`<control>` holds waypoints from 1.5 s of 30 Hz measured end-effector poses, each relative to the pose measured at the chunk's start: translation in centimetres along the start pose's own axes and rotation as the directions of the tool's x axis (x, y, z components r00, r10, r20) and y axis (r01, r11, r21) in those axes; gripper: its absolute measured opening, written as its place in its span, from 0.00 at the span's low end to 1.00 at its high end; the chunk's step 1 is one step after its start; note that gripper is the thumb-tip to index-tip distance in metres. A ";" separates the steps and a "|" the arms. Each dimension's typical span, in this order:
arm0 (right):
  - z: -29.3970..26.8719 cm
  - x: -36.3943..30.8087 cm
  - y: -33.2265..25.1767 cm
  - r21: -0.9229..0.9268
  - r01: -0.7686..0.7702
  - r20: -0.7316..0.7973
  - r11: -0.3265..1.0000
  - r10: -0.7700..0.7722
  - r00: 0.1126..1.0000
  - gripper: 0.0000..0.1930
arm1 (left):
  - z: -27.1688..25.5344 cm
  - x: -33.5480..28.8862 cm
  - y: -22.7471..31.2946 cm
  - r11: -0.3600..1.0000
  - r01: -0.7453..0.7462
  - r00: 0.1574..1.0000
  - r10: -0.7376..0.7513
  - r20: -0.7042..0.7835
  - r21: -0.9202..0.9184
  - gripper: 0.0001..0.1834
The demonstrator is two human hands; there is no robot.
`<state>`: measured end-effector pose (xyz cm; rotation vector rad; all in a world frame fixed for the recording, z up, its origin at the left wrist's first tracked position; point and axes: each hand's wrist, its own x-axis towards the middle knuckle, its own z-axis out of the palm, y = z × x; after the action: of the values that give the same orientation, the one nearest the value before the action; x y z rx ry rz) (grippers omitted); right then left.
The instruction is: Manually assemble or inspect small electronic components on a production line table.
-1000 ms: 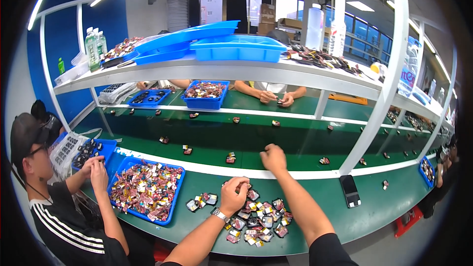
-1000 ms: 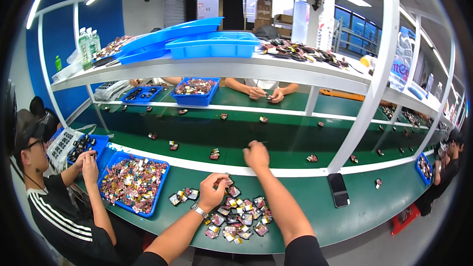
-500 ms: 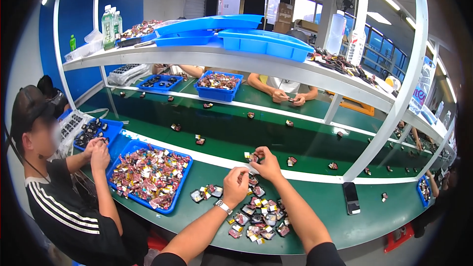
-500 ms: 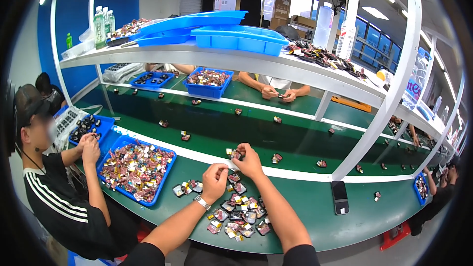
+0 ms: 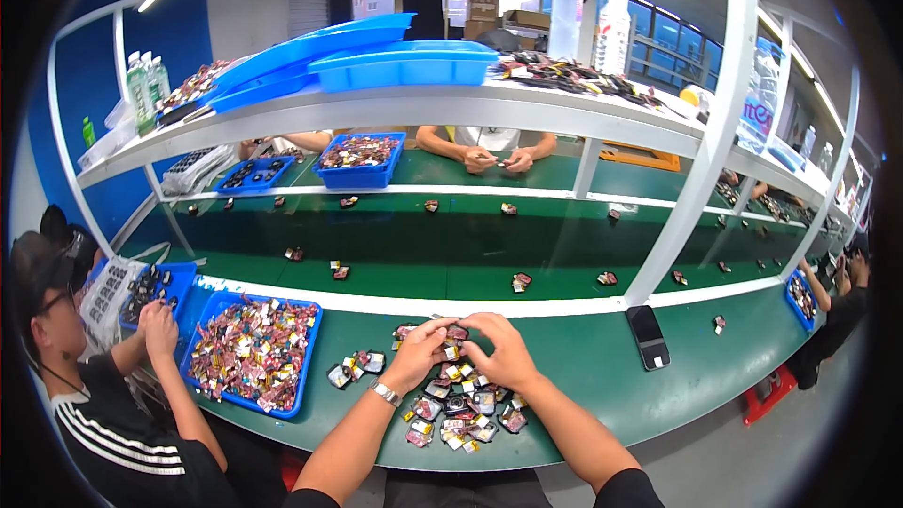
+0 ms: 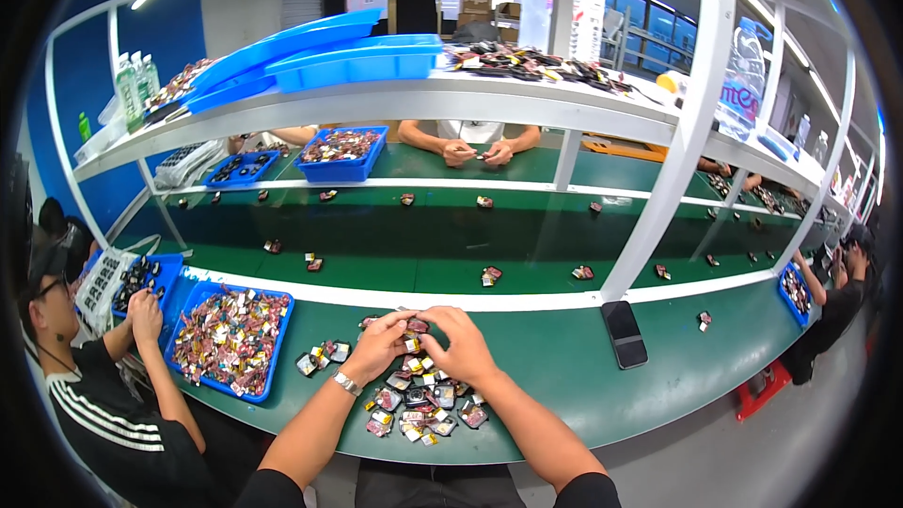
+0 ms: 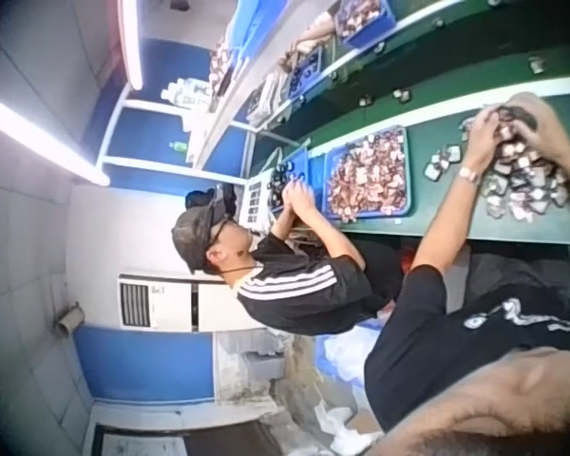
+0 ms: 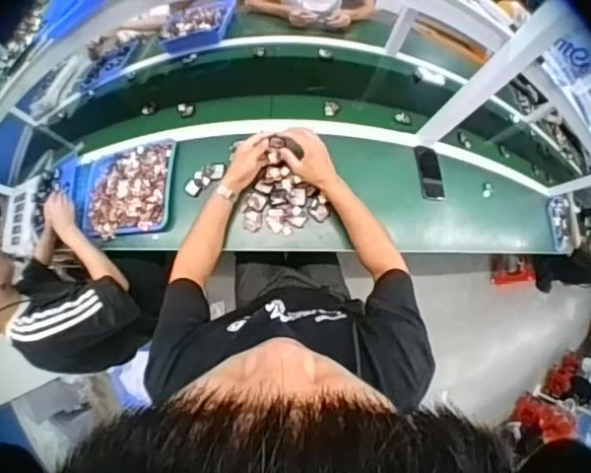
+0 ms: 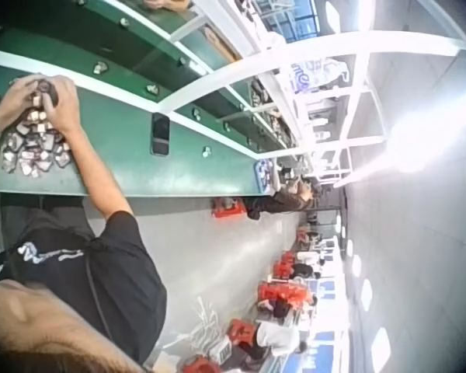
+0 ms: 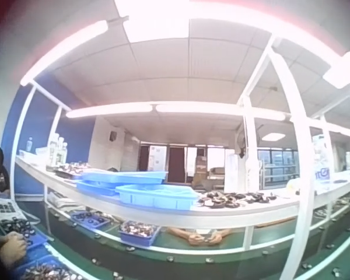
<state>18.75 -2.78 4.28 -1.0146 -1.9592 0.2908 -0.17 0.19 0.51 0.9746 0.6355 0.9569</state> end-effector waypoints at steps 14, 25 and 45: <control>1.3 -0.1 0.6 -0.327 0.147 -0.083 0.934 -0.184 0.979 0.12 | 0.5 -0.1 -0.5 0.995 -0.048 0.999 0.045 -0.030 -0.088 0.16; 0.2 0.1 2.0 -0.078 0.098 0.092 0.992 -0.090 0.992 0.10 | 0.3 0.0 -0.7 0.999 -0.047 0.999 0.047 0.016 0.015 0.17; 0.2 -0.5 1.4 0.041 -0.105 0.081 0.994 0.102 0.992 0.06 | -0.3 -0.2 -0.2 0.992 -0.049 0.980 0.024 0.198 0.120 0.22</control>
<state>19.47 -2.21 3.05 -1.0915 -1.9646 0.4374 -0.44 0.05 0.25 1.1791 0.5167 0.8485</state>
